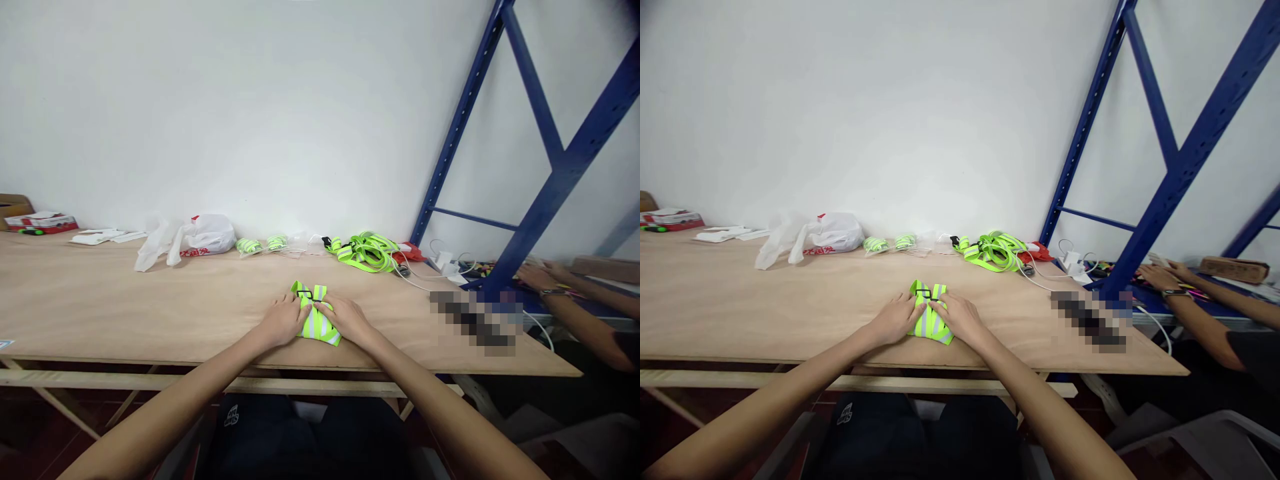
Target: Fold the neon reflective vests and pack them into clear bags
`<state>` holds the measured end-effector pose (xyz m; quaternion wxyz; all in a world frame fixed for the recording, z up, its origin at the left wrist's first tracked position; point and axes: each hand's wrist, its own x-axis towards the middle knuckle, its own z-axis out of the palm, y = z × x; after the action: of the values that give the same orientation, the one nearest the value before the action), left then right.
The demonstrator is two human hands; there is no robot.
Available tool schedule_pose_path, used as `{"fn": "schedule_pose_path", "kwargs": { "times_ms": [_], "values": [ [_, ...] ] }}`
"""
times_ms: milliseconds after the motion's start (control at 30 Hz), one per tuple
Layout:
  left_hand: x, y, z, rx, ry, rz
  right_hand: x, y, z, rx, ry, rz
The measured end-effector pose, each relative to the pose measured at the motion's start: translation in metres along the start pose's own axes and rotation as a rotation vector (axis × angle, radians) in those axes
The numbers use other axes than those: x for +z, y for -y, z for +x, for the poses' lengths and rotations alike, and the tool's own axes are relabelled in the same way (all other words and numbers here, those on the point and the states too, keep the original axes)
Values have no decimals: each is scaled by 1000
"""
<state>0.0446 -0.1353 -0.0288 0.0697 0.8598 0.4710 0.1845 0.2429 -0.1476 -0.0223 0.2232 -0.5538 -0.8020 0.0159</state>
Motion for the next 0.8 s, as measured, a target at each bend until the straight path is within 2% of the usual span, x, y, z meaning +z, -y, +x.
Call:
{"fn": "schedule_pose_path", "kwargs": {
  "times_ms": [100,200,367,433,633,800],
  "values": [
    [2,-2,-3,-69,-52,120,4,4,-1,0,-81,-159],
    [4,-2,-4,-69,-127,101,7,2,-11,-34,-154,-255],
    [3,-3,-3,-26,-170,84,6,-12,-34,-224,-173,-198],
    [1,-7,-3,2,-176,114,5,-15,-40,-269,-142,-123],
    [-3,-12,-16,46,-71,78,0,-5,-47,-243,45,98],
    [-14,-9,-38,62,29,-71,2,10,-48,-228,62,163]
  ]
}}
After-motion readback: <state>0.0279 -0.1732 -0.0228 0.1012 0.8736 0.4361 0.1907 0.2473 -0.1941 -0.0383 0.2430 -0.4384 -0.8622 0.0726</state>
